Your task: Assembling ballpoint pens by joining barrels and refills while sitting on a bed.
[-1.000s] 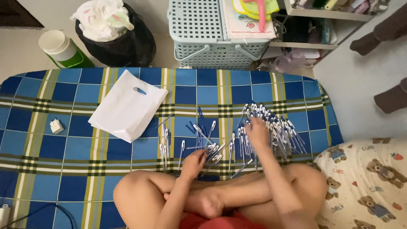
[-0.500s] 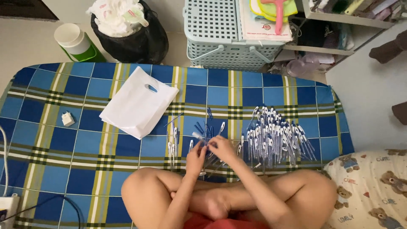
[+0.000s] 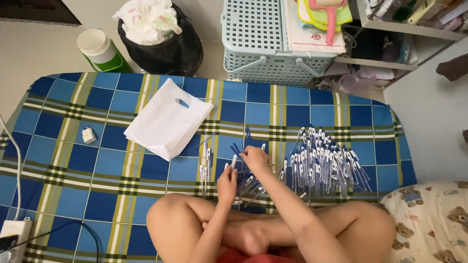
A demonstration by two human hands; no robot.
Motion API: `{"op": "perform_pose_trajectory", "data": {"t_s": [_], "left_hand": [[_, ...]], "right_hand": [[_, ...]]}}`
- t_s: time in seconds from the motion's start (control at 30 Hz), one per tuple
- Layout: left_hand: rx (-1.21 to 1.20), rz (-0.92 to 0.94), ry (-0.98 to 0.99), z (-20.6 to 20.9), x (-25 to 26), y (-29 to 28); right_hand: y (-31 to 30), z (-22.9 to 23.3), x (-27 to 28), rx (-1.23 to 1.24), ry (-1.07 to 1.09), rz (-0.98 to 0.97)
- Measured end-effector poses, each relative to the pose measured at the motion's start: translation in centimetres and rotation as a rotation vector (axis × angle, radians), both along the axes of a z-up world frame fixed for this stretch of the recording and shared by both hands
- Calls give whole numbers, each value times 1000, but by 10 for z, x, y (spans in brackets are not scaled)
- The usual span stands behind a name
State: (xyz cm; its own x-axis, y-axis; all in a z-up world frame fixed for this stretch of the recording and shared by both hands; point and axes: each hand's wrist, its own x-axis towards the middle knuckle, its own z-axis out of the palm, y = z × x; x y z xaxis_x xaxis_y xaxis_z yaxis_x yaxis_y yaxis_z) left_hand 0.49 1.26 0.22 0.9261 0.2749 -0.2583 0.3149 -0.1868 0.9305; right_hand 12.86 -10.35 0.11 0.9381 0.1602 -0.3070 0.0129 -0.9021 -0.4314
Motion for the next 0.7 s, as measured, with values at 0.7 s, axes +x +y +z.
{"op": "perform_pose_trajectory", "data": {"t_s": [0.7], "left_hand": [[102,-83,-82,-20,1,-1]], "right_hand": [[-27,-23,-5,1006,174,-725]]}}
